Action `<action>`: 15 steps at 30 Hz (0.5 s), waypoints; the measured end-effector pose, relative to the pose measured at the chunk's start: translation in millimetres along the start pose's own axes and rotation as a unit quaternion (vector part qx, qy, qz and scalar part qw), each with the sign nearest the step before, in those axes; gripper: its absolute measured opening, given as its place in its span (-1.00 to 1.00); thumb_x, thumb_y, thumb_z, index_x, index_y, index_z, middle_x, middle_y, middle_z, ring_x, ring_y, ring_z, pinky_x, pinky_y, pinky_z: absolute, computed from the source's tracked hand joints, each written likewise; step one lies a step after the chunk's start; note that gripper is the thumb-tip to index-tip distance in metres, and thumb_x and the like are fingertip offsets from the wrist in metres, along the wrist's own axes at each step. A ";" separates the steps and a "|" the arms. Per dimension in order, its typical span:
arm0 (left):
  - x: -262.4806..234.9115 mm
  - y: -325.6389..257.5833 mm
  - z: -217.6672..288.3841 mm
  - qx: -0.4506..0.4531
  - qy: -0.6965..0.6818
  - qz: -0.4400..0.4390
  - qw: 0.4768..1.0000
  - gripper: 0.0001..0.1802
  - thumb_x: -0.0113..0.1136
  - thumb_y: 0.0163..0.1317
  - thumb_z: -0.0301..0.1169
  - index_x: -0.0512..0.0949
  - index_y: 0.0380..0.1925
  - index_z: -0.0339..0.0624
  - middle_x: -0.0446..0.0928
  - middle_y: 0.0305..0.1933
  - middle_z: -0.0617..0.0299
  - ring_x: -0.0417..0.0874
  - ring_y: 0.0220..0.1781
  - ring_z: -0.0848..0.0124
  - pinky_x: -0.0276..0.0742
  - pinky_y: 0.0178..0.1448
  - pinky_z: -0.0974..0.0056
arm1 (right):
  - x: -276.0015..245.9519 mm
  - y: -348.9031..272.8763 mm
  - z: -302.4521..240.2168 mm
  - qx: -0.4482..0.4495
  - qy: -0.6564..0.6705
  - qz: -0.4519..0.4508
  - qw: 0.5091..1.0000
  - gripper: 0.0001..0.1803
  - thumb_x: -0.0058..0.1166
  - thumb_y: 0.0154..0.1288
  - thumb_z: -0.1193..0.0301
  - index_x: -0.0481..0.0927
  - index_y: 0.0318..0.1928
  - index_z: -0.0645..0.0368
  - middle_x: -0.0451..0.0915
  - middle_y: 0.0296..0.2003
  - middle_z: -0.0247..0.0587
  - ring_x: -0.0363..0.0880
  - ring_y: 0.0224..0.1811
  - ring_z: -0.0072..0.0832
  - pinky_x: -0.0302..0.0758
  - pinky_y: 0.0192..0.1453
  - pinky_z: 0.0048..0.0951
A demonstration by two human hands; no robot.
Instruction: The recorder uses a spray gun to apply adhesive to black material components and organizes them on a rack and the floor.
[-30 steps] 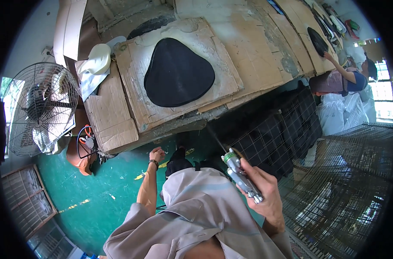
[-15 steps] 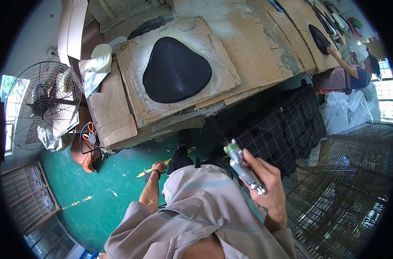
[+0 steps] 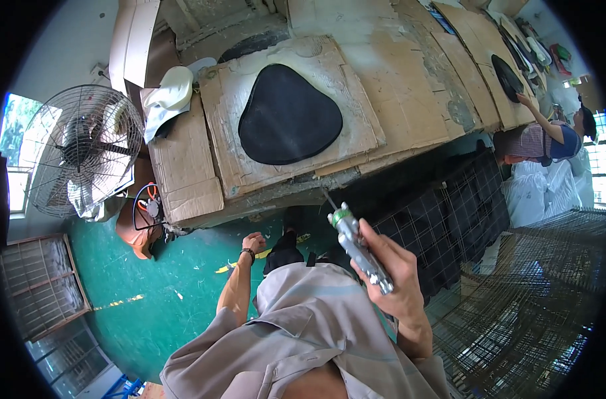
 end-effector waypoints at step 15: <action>-21.3 13.5 -40.9 -0.076 0.068 0.008 0.995 -0.60 0.19 0.23 -0.48 0.59 0.10 -0.05 0.69 -0.30 0.22 0.75 -0.38 0.30 0.70 -0.24 0.05 | -29.3 -11.8 0.3 0.014 -0.101 0.038 0.994 -0.34 0.29 0.10 0.67 0.51 0.29 0.36 0.67 -0.25 0.02 0.72 -0.29 -0.24 0.61 -0.23 -0.36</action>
Point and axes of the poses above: each hand's wrist, its own y-axis towards the middle knuckle, its own x-axis out of the palm, z = x × y, the point moved 7 cm from there along y, towards the middle knuckle
